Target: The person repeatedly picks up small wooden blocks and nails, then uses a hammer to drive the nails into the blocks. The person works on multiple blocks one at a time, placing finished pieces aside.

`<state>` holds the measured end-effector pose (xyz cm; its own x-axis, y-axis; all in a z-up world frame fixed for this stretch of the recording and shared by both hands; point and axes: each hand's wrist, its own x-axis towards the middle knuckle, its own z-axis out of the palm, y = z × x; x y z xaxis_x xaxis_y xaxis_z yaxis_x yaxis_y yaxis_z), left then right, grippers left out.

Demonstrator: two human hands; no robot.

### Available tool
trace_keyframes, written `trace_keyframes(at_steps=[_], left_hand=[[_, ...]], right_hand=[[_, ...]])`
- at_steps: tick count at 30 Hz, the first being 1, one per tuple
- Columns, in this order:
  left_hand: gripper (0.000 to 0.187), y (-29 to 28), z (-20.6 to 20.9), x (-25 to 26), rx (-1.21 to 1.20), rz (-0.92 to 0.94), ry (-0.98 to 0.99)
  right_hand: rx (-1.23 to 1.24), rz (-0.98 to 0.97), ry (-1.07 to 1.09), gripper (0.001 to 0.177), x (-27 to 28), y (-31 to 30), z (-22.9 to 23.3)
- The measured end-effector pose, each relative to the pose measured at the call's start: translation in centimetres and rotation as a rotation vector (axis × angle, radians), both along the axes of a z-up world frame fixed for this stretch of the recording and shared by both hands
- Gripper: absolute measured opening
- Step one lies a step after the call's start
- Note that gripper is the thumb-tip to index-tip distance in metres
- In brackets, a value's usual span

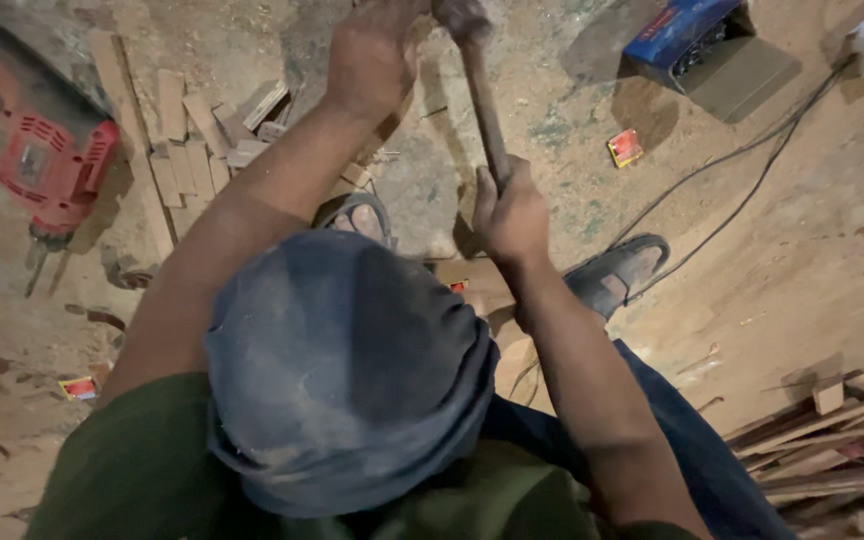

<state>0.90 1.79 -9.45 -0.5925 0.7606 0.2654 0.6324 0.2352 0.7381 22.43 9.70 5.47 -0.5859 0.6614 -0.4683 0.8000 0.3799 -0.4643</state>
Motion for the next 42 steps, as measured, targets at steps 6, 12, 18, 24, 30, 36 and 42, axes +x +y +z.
trace_keyframes(at_steps=[6, 12, 18, 24, 30, 36, 42], left_hand=[[0.040, 0.5, 0.5, -0.1, -0.093, 0.008, -0.013], [0.046, -0.1, 6.2, -1.1, 0.027, -0.052, -0.005], [0.020, 0.8, 11.2, -5.1, -0.345, 0.079, -0.246], [0.024, -5.2, 13.6, -4.9, -0.312, -0.063, 0.019], [0.052, -11.7, 14.7, -1.5, -0.647, 0.095, 0.203], [0.042, -13.4, 13.3, -1.6, -0.843, 0.178, -0.001], [0.033, -11.2, 13.2, -2.8, -0.653, 0.025, -0.007]], right_hand=[[-0.090, -0.002, -0.142, 0.031, 0.9, 0.6, -0.9], [0.032, -0.080, -0.050, 0.031, 5.3, 1.2, -3.0], [-0.028, -0.190, -0.050, 0.031, 8.1, 1.9, -5.2], [0.006, -0.178, -0.081, 0.031, 8.0, 2.2, -5.4], [0.003, -0.222, -0.035, 0.029, 7.6, 2.1, -4.6], [-0.046, -0.251, -0.014, 0.029, 7.2, 2.2, -3.5], [0.022, -0.218, -0.027, 0.029, 7.5, 2.3, -4.3]])
